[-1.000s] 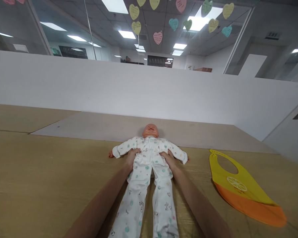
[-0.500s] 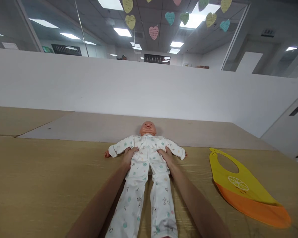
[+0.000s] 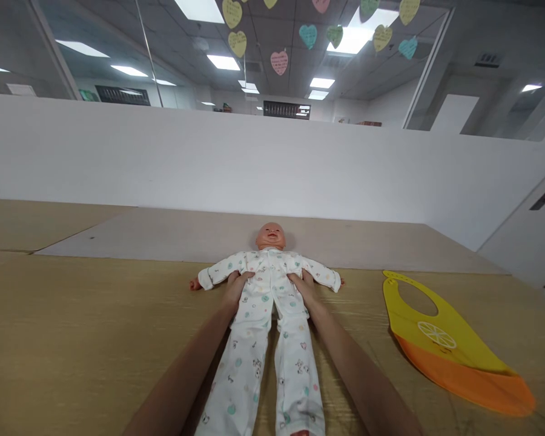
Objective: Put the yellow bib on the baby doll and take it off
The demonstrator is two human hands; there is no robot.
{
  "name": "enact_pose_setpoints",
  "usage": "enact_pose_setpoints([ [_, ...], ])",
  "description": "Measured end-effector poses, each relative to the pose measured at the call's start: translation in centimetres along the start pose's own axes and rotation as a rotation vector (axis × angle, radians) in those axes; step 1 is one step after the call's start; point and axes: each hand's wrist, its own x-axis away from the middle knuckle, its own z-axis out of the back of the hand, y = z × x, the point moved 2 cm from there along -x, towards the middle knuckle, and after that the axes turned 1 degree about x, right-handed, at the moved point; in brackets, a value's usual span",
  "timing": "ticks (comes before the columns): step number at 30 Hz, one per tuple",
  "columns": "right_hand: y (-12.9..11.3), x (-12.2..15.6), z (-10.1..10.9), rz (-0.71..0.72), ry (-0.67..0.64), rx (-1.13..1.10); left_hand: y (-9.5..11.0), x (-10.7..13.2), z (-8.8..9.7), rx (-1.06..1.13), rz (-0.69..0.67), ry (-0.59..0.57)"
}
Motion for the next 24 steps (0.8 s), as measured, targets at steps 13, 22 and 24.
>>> enact_pose_setpoints([
  [13, 0.1, 0.0, 0.0, 0.022, 0.018, 0.038, 1.4, 1.3, -0.2, -0.034, 0.004, 0.018],
  [22, 0.0, -0.2, 0.1, 0.084, 0.104, 0.126, -0.1, -0.6, 0.1, -0.093, -0.145, 0.025],
  [24, 0.1, -0.2, 0.3, 0.097, 0.137, 0.208, -0.2, -0.9, 0.1, -0.11, -0.177, 0.03],
])
